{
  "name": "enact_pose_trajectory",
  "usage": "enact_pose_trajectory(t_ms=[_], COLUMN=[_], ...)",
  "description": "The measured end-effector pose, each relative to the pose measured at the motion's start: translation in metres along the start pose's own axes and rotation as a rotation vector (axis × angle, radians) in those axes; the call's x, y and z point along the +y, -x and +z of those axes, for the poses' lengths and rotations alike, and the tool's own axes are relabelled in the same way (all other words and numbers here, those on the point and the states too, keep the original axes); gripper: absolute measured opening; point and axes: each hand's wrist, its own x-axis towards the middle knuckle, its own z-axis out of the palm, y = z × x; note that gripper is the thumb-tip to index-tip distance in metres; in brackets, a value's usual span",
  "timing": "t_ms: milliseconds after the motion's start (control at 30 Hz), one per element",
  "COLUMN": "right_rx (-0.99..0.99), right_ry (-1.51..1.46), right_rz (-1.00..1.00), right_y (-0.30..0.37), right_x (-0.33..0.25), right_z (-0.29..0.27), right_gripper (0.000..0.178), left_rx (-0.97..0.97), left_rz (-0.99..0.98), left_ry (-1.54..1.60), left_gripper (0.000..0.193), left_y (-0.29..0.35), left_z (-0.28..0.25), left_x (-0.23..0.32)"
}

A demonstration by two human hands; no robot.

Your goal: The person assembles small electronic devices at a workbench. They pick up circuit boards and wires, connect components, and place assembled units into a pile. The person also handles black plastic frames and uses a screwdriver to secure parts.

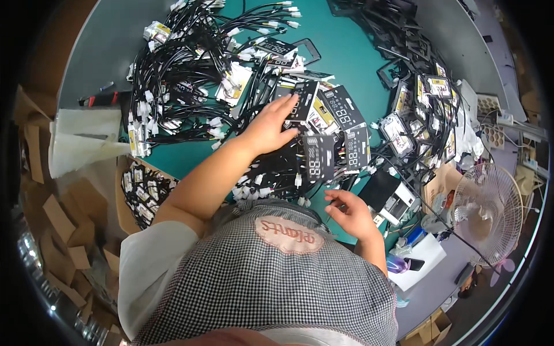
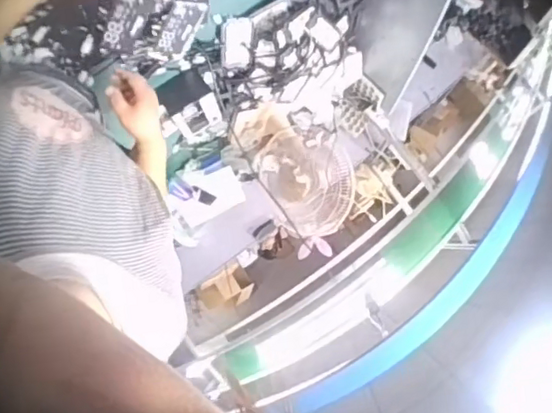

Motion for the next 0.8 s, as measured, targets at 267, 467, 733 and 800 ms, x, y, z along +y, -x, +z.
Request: enact_pose_trajectory(t_ms=[267,467,733,800], right_rx=[0.050,0.039,0.087,0.089], right_ry=[0.018,0.090,0.094,0.095], right_rz=[-0.087,-0.080,-0.089,-0.107], right_y=[-0.005,0.008,0.031,0.036], right_x=[0.011,0.010,0.037,0.043], right_z=[-0.022,-0.020,-0.040,-0.046], right_gripper=[0.038,0.039,0.038,0.038], left_rx=[0.210,-0.012,0.169,0.410], left_rz=[-0.578,-0.889,-0.658,-0.582], left_ry=[-0.567,-0.753,0.054,0.283], left_gripper=[0.061,0.075,0.060,0.044], left_y=[0.008,-0.018,0.008,0.027], left_z=[-0.091,-0.064,-0.136,-0.181], left_x=[-0.081,-0.073,-0.054,-0.015])
